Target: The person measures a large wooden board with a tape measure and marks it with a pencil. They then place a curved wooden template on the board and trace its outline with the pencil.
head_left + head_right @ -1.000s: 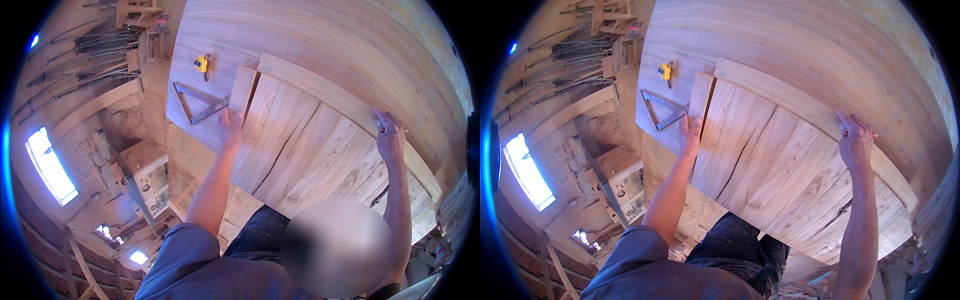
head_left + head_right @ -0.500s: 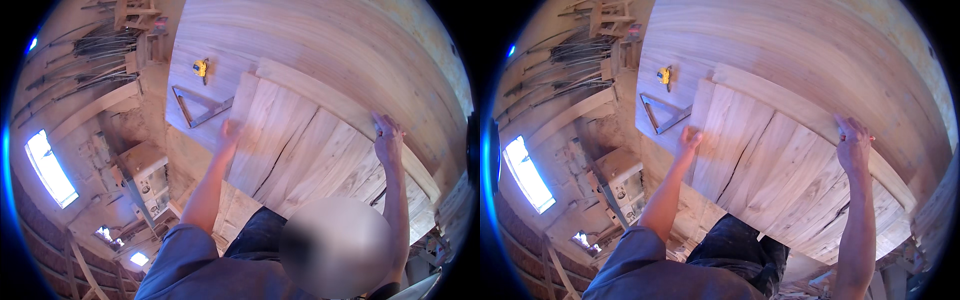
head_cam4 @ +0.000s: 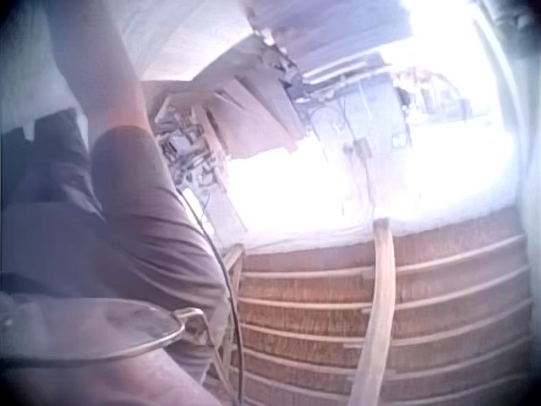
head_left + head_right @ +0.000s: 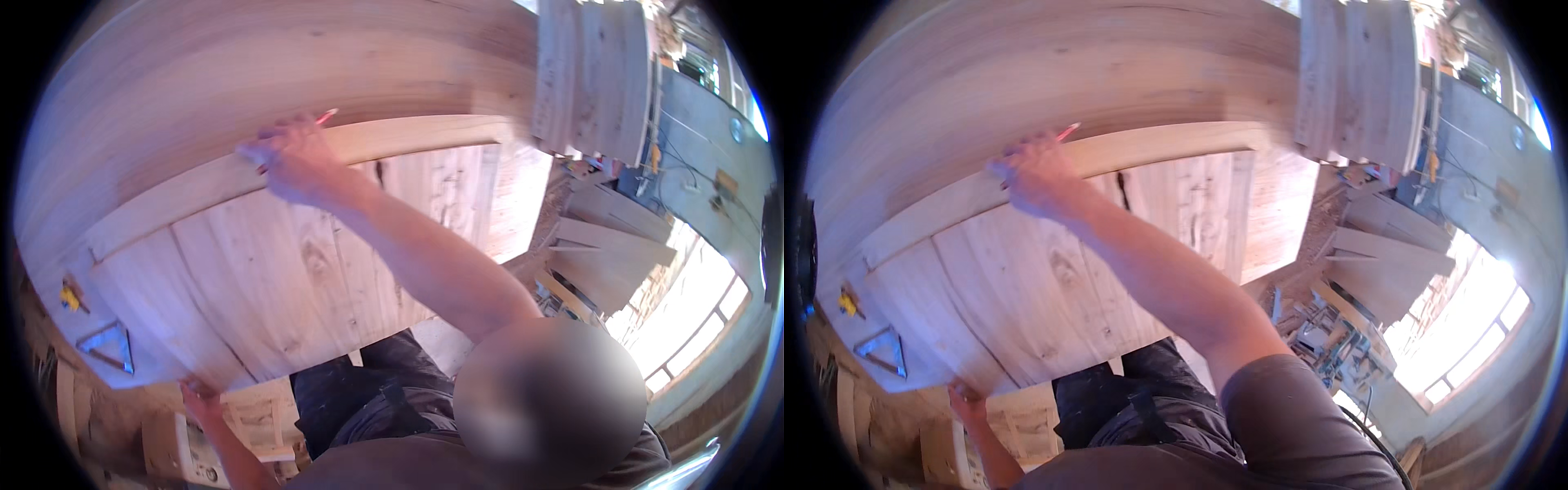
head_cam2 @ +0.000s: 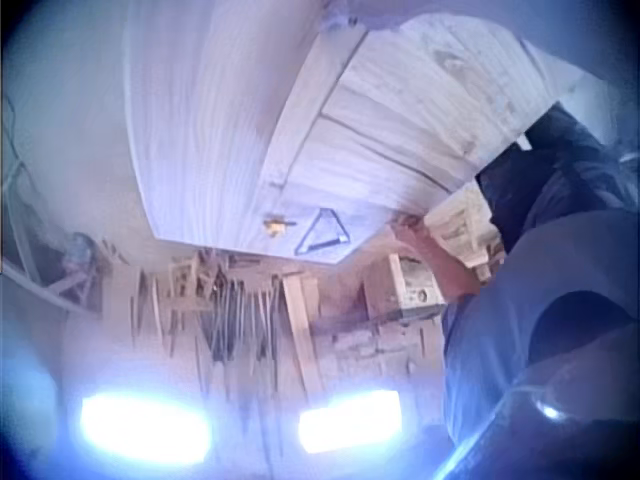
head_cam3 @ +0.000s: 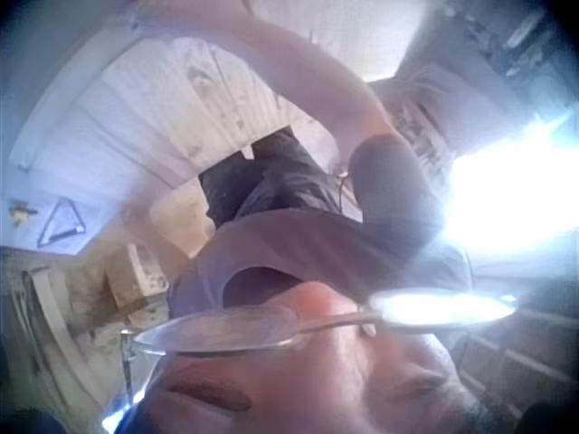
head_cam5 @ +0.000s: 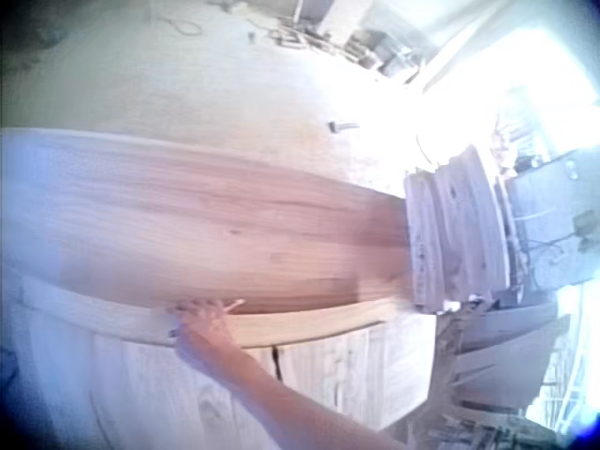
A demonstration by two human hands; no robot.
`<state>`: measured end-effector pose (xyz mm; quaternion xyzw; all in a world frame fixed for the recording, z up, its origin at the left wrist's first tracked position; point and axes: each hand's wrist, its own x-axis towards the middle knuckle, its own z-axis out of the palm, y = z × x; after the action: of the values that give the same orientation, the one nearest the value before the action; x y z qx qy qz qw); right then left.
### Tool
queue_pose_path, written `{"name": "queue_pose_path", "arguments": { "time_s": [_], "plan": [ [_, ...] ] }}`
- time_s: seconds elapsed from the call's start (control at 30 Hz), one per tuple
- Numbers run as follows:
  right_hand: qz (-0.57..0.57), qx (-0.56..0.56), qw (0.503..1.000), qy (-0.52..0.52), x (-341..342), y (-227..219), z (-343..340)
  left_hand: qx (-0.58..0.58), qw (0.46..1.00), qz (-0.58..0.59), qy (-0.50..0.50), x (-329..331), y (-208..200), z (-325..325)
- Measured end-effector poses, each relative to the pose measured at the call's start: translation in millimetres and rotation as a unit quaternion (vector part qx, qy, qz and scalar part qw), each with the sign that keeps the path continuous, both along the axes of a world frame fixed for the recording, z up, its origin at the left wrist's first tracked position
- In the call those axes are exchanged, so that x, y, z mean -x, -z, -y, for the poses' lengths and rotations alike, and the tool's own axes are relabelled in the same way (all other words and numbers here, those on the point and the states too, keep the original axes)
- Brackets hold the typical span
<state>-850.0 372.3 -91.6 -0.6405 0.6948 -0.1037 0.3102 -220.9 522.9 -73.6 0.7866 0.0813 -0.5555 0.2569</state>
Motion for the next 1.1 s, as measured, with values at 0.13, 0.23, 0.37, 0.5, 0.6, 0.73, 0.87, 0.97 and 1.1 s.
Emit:
{"name": "queue_pose_path", "arguments": {
  "time_s": [0.13, 0.23, 0.37, 0.5, 0.6, 0.73, 0.87, 0.97, 1.1],
  "plan": [
    [-0.023, -0.043, 0.999, -0.013, -4.2, -16.3, 9.1, -0.018, 0.999, 0.013, -0.038, -9.3, 8.1, 6.5],
    [-0.014, -0.014, 1.0, -0.001, -3.9, -10.6, 5.4, 0.01, 0.998, -0.039, -0.045, -13.6, 6.3, 4.2],
    [0.027, -0.059, 0.997, 0.041, 5.0, 0.4, -9.8, 0.067, 0.982, -0.082, 0.155, -9.4, 2.2, -2.6],
    [0.077, 0.043, 0.996, 0.021, 2.5, -2.7, -0.9, 0.042, 0.995, 0.044, 0.076, 11.8, -6.7, -5.8],
    [0.032, 0.035, 0.999, 0.012, 3.1, -4.8, 6.4, 0.062, 0.998, 0.022, -0.006, 33.8, -11.8, 5.0],
    [0.02, 0.033, 0.999, 0.016, -2.4, -10.2, 7.5, 0.016, 0.997, 0.068, -0.034, 51.5, -20.4, 15.7],
    [0.013, 0.055, 0.998, 0.012, -3.9, -8.7, 7.1, -0.096, 0.962, 0.203, 0.156, 50.4, -28.0, 32.3],
    [0.018, 0.045, 0.999, 0.009, -2.5, -8.3, 9.4, 0.047, 0.839, 0.335, 0.426, 60.7, -26.8, 67.1],
    [0.019, -0.02, 0.999, 0.029, -0.4, -12.0, 13.1, 0.175, 0.819, 0.298, 0.458, 113.2, -4.0, 145.9]
  ]
}}
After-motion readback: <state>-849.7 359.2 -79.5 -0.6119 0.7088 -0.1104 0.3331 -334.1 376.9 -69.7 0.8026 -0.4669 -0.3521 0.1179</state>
